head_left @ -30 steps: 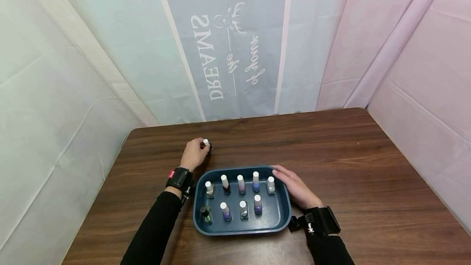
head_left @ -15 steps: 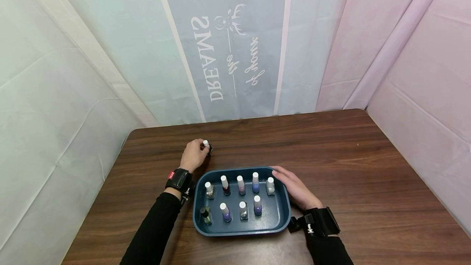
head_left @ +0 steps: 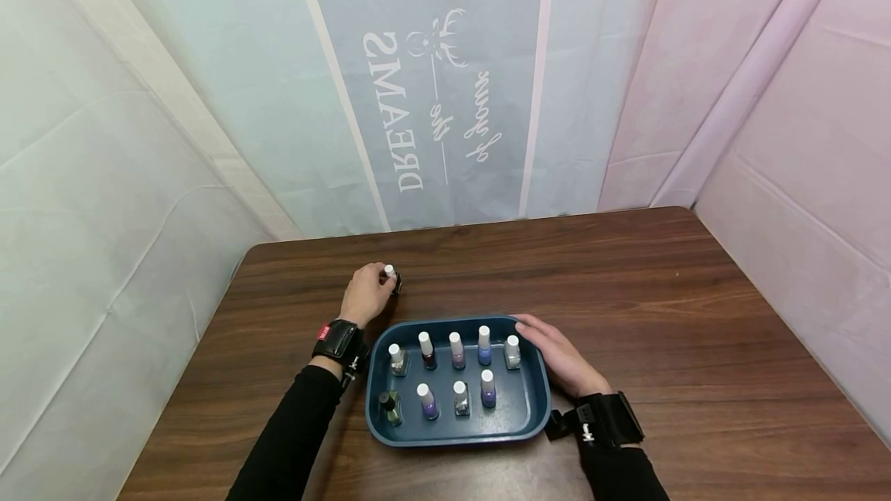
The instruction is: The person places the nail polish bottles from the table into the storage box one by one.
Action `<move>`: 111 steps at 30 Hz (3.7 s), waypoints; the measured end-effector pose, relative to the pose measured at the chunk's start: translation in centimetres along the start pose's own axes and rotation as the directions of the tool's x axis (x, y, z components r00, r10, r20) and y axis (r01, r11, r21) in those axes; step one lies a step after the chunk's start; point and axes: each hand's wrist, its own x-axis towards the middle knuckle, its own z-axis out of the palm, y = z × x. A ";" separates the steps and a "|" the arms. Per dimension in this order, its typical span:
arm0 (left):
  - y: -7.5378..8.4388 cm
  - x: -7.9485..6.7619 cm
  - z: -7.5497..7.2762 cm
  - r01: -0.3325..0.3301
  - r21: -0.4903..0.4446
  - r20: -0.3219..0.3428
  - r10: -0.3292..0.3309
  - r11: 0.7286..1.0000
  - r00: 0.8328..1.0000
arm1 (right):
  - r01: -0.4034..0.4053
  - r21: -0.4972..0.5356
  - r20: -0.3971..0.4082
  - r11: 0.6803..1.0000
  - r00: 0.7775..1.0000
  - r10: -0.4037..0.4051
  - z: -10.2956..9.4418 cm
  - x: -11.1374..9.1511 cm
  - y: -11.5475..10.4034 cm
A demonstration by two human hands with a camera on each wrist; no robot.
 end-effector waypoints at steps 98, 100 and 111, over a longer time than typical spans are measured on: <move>7.6 -5.6 -4.5 -0.275 0.063 -0.040 0.278 0.959 0.960 | -0.012 -0.016 -0.022 1.000 1.000 0.012 0.0 0.0 -0.3; 7.8 -5.7 -4.5 -0.284 0.070 -0.041 0.287 0.956 0.957 | -0.014 -0.012 -0.018 1.000 1.000 0.014 0.0 0.0 -0.3; 9.0 -6.2 -4.6 -0.347 0.103 -0.069 0.355 0.932 0.932 | -0.007 -0.007 -0.010 1.000 1.000 0.007 0.0 0.0 -0.1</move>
